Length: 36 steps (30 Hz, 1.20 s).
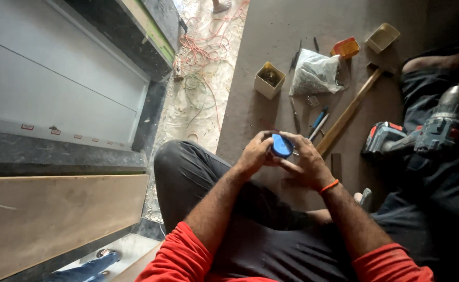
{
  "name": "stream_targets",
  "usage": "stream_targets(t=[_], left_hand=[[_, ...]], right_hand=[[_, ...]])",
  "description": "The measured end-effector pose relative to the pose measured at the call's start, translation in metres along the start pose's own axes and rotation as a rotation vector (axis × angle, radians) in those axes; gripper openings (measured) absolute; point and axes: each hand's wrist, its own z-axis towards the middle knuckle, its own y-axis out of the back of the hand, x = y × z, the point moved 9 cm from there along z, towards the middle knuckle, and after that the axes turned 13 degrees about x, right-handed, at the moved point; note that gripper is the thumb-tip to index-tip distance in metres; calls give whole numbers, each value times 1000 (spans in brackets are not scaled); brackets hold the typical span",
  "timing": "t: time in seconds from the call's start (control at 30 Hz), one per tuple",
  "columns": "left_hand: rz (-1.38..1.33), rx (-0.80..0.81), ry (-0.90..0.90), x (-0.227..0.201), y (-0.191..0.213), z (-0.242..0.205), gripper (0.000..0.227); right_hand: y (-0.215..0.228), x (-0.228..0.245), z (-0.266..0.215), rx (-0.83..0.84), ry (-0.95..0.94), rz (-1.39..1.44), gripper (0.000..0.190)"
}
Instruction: The person sits on the floor holding a spiral drill bit in one hand and a small metal file-like tool in the other, repeatedly scraping and rotating the drill bit's flutes. He continues working the bit's surface throughout the episode, occasionally repositioning it in his fingers.
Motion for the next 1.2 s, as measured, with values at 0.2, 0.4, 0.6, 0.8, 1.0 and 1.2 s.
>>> stream_targets(t=[0.2,0.4,0.6,0.8,1.0,1.2], left_hand=[[10,0,62,0,-2,-1,48],[55,-50,91,9,8,1,54],[293,-260,-2,4,44,3,53],[693,-384,-383,-129,49,-31,53],[868,-376,-238,-136,73,-26,54],[1281,-215,207,-73,51,4,60]], right_hand=[[16,11,-3,-78,15,7,61],[27,15,-4,-32,-26,99,59],[32,11,-7,-12,27,188,62],[51,-37,-22,-127,-222,29,31],[-8,-73,-23,373,-619,-180,39],[-39,-103,-29,491,-694,-351,41]])
